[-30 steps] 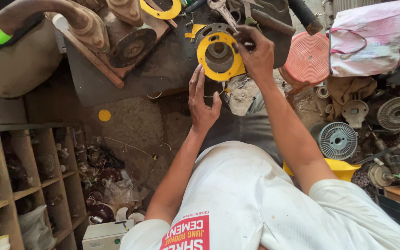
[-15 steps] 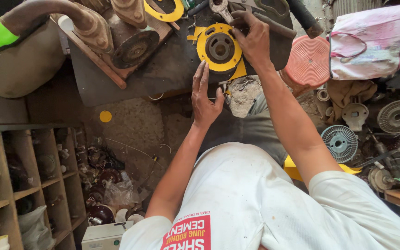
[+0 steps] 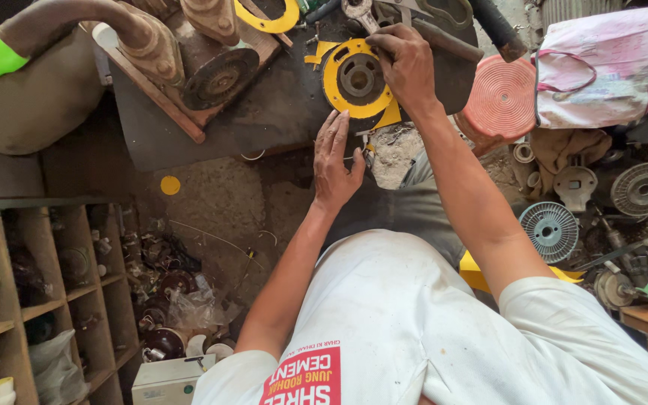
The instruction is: The person cuts a yellow plastic ring with scissors, applies adhesive to a metal fan component, and fits the ring onto the component. They repeat the cutting and fitting process to adjust the ring's fit.
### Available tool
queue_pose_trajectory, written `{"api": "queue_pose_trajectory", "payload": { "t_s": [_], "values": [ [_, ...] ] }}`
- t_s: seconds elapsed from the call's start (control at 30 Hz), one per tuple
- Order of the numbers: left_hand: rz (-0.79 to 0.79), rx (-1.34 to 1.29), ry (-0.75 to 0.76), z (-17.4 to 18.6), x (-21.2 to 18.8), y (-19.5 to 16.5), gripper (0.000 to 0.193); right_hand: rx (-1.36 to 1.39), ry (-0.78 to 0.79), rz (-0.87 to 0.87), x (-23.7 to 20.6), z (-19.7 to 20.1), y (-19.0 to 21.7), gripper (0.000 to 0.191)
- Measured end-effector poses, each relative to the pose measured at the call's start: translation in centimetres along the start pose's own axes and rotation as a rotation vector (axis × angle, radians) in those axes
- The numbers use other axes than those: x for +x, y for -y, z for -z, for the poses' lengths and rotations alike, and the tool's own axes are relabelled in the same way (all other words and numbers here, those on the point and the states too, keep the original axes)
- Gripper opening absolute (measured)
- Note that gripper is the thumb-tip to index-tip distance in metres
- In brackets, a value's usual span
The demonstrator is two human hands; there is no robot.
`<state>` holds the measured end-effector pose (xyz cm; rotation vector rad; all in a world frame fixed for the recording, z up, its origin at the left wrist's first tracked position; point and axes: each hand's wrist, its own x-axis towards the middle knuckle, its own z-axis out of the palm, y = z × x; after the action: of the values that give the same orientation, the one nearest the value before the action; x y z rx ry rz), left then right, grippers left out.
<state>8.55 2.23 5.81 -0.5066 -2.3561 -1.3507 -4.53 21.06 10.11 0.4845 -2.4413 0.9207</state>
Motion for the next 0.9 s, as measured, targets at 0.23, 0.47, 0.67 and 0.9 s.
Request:
{"api": "queue_pose_trajectory", "payload": {
  "t_s": [0.23, 0.47, 0.67, 0.9],
  "values": [
    [-0.016, 0.015, 0.003, -0.1, 0.0, 0.3, 0.064, -0.014, -0.01, 0.002, -0.5, 0.0, 0.4, 0.018],
    [-0.026, 0.041, 0.005, -0.1, 0.1, 0.2, 0.064, -0.139, 0.004, 0.106, 0.0, 0.2, 0.8, 0.025],
    [-0.012, 0.023, 0.005, -0.2, 0.3, 0.2, 0.064, -0.143, 0.091, 0.037, 1.2, -0.7, 0.6, 0.012],
    [-0.016, 0.025, 0.014, -0.3, 0.3, 0.3, 0.064, -0.21, 0.243, 0.078, 2.7, -1.3, -2.1, 0.019]
  ]
}}
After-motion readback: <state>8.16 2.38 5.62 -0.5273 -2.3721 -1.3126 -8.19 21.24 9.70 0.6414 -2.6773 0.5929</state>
